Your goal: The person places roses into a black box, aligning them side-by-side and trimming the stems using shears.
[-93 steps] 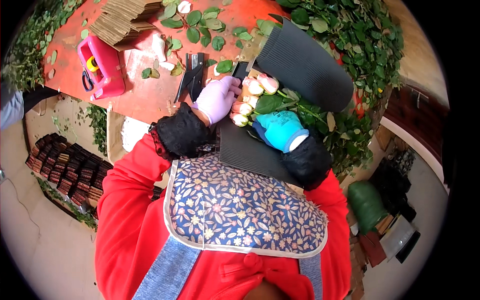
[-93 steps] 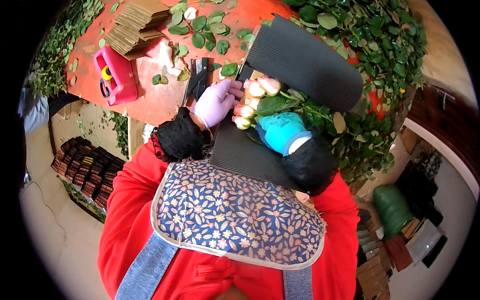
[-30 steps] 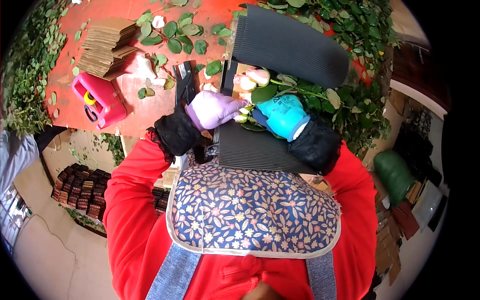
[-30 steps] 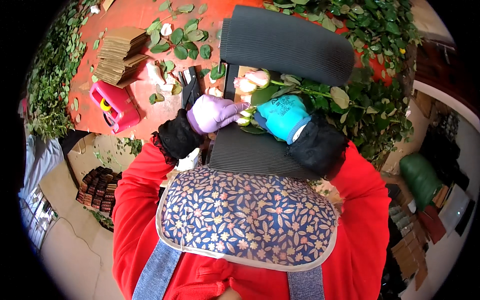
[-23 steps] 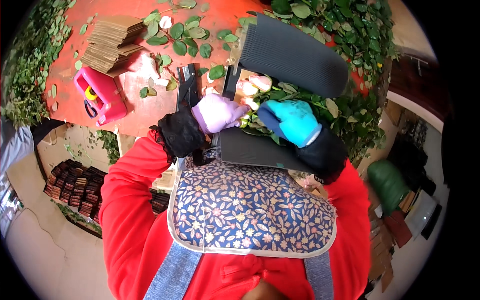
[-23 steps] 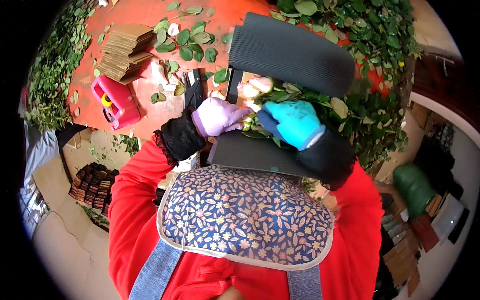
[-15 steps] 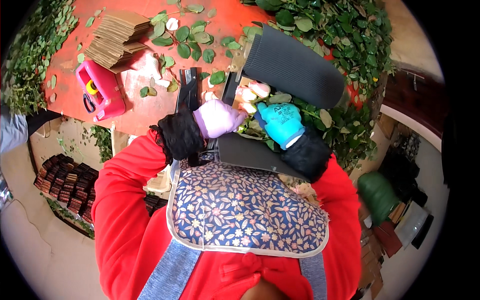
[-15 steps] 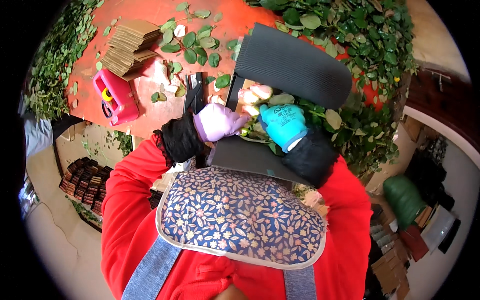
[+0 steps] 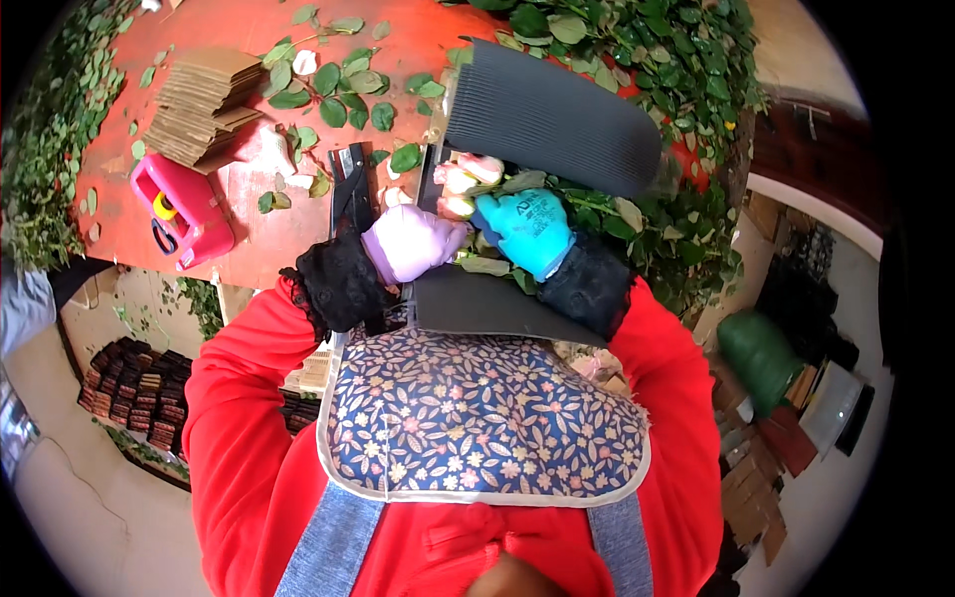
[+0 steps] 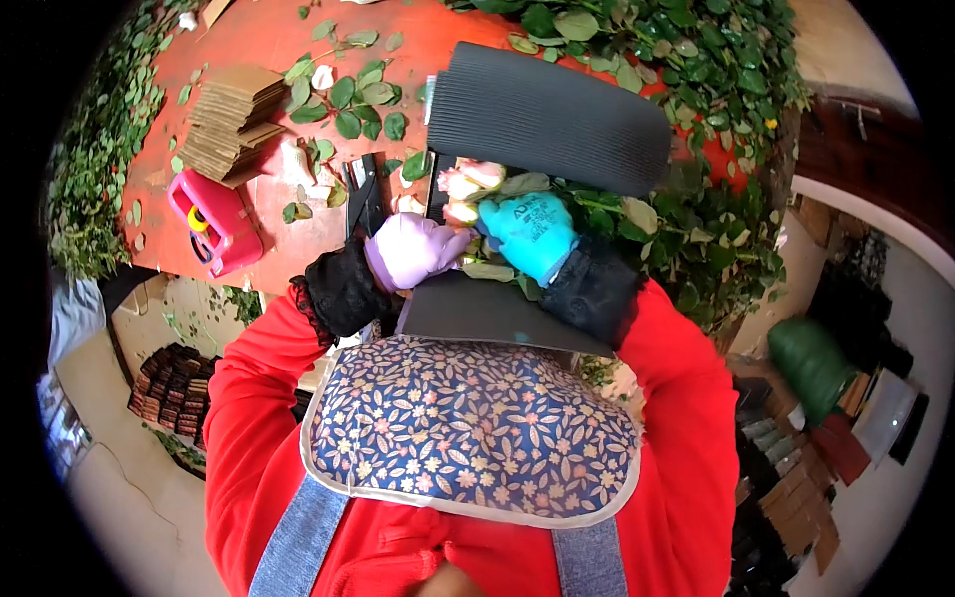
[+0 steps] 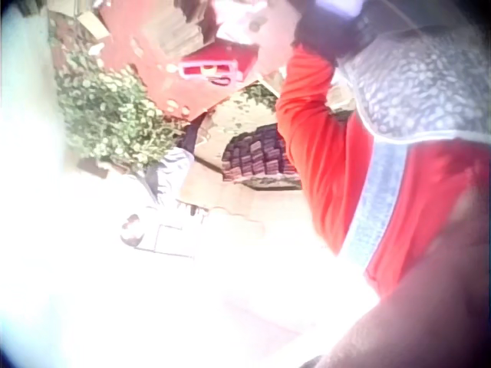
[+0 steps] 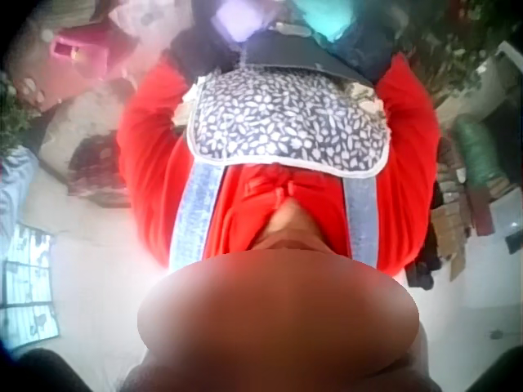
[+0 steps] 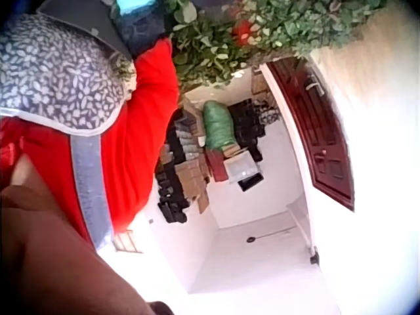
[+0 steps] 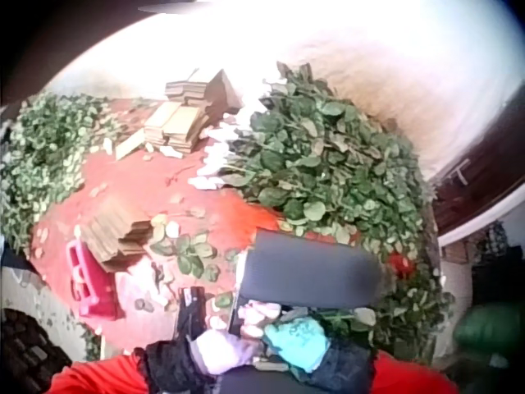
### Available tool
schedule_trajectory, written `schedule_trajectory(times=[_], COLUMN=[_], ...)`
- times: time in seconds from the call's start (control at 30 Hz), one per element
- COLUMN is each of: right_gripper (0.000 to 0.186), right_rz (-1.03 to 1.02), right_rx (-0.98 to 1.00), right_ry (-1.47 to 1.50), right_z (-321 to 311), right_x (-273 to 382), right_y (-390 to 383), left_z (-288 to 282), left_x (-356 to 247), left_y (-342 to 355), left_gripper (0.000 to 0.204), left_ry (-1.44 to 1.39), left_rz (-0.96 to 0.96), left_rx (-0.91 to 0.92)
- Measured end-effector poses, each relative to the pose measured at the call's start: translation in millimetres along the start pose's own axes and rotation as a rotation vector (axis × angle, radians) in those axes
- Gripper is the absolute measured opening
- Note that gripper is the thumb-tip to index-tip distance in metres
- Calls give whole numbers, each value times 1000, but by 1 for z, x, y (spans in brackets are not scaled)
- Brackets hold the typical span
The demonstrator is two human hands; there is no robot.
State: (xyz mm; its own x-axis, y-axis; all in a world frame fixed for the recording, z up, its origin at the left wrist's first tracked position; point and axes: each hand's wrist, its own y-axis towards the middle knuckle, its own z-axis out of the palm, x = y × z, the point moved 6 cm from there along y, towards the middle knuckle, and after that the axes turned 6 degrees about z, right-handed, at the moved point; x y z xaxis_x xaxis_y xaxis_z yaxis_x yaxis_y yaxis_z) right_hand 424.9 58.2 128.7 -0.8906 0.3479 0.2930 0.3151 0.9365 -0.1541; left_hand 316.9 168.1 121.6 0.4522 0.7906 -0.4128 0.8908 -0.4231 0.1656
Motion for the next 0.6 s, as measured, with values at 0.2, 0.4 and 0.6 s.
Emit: schedule_trajectory(times=[0.2, 0.4, 0.6], right_gripper=[12, 21, 43], right_rz=[2, 46, 192], right_rx=[95, -58, -254], right_ry=[3, 237, 57], right_z=[2, -50, -71], right_x=[1, -5, -20], right_y=[3, -12, -20], left_z=[-18, -13, -7], left_x=[-4, -7, -4], left_y=[8, 9, 5], left_gripper=[27, 27, 27], left_ry=[57, 92, 27], left_rz=[87, 26, -12], left_rx=[-123, 13, 41])
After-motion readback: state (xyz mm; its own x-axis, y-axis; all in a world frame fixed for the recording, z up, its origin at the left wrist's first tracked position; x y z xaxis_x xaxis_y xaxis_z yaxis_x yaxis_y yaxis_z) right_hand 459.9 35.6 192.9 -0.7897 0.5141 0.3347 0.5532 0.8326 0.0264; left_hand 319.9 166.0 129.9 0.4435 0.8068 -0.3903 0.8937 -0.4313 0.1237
